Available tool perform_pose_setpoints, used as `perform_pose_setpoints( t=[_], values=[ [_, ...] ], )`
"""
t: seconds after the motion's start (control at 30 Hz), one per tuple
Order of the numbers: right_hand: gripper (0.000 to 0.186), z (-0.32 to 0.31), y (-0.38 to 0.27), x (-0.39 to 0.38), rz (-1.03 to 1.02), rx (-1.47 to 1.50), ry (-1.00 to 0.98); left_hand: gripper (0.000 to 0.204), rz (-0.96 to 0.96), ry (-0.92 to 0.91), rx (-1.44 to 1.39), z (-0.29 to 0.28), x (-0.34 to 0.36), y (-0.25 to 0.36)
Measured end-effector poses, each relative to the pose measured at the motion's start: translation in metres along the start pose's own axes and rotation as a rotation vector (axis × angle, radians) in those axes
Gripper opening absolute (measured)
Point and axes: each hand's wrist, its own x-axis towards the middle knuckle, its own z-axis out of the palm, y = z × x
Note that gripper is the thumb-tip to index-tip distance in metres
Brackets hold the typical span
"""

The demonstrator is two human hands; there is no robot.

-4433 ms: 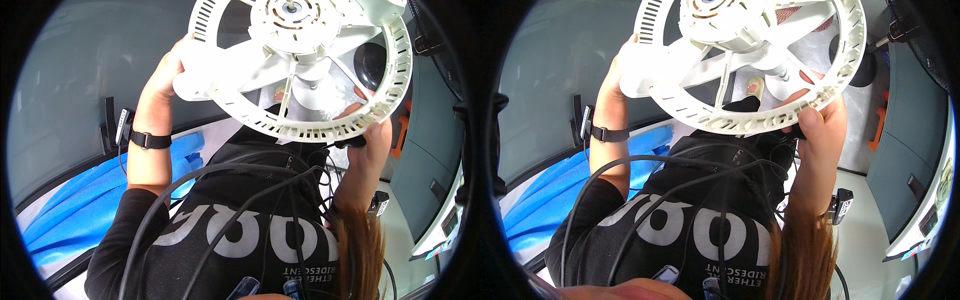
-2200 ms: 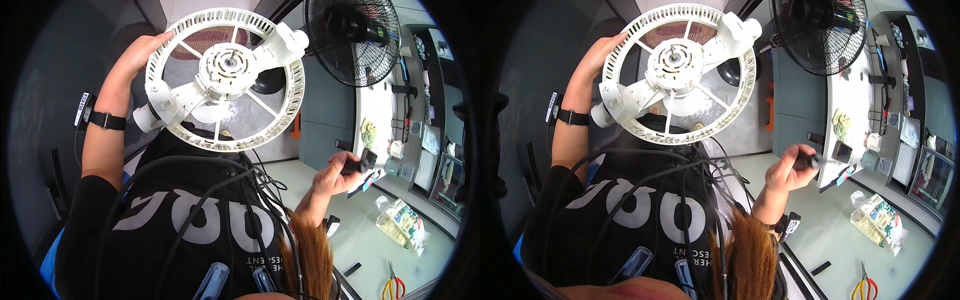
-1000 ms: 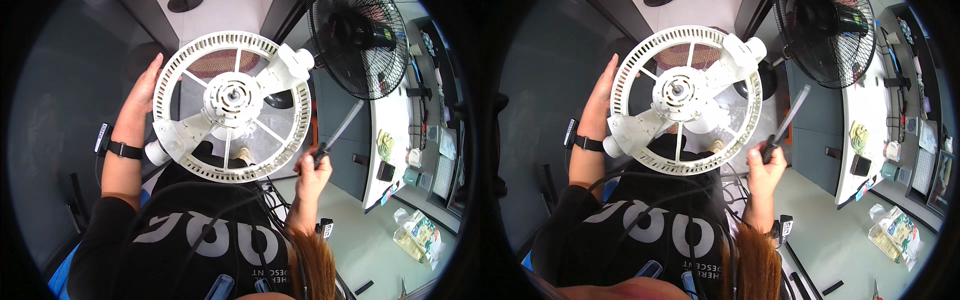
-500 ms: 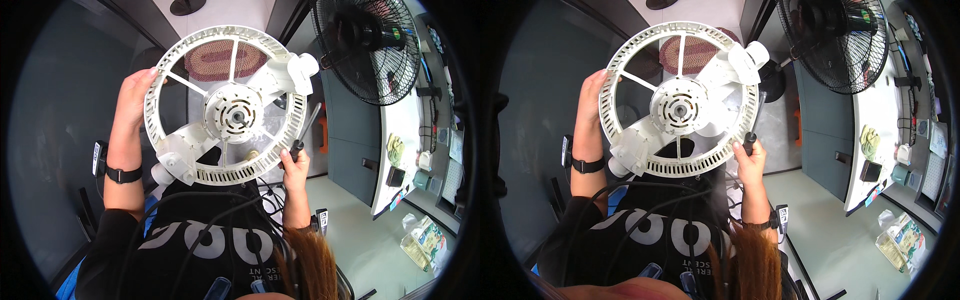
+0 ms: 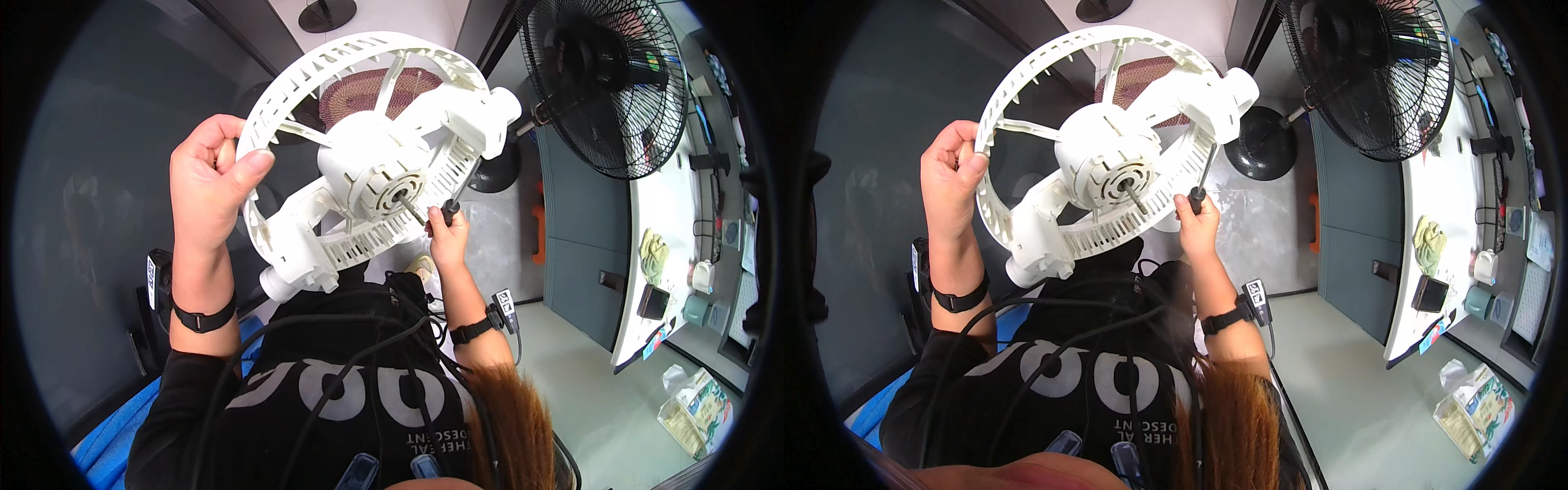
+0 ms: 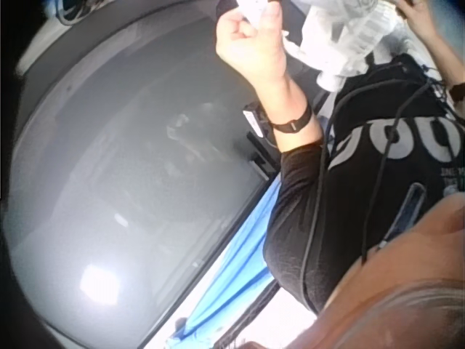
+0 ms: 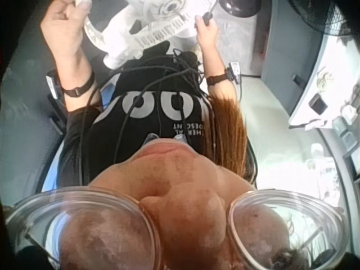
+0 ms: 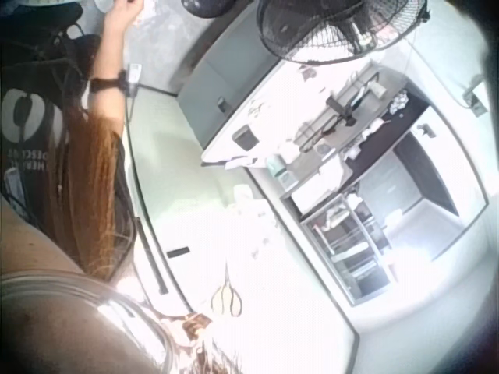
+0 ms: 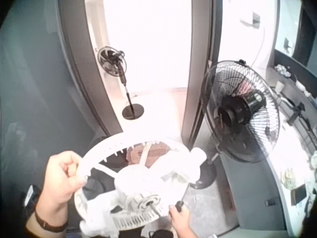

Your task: The person uses a screwdriver to loosen and tighten screws on the central hub of a white fan cage. They rotate the cage to access different screw locations and repeatedly adjust the same fasteners.

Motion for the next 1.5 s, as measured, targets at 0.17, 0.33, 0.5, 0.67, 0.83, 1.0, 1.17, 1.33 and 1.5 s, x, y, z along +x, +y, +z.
perform_pose_setpoints(
  t=[0.17,0.33,0.5,0.67,0.83,1.0,1.17,1.33,1.5],
  values=[
    [0.02,0.014,0.008,0.012,-0.036,-0.02,0.026,0.034,-0.002,0.026,0.069,0.018,-0.008,0.021],
    [0.019,0.019,0.009,0.016,-0.002,-0.076,0.026,0.036,0.041,0.042,0.081,0.021,-0.025,0.031],
    [0.02,0.022,0.01,0.02,-0.09,-0.3,0.105,0.034,-0.003,-0.001,0.196,0.003,-0.024,0.021],
    [0.033,-0.011,-0.002,-0.009,-0.049,-0.312,0.222,0.047,-0.032,0.107,-0.139,-0.009,-0.005,0.003],
    [0.017,-0.137,-0.073,-0.05,-0.198,-0.185,0.664,0.047,-0.022,0.277,-0.213,-0.027,-0.012,0.007],
    [0.02,-0.301,-0.163,-0.086,-0.262,-0.49,1.503,0.025,-0.174,-0.37,-1.146,-0.028,-0.034,0.057],
    [0.05,-0.366,-0.18,-0.126,0.097,-0.746,1.614,0.023,-0.687,-0.362,-1.463,0.049,-0.067,0.08],
    [0.046,-0.377,-0.168,-0.131,-0.072,-0.774,1.695,0.05,-0.765,-0.473,-1.443,0.136,-0.077,0.069],
    [0.038,-0.299,-0.205,-0.126,-0.655,-0.206,1.107,0.071,-0.792,-0.485,-1.506,0.176,-0.078,0.06]
  ],
)
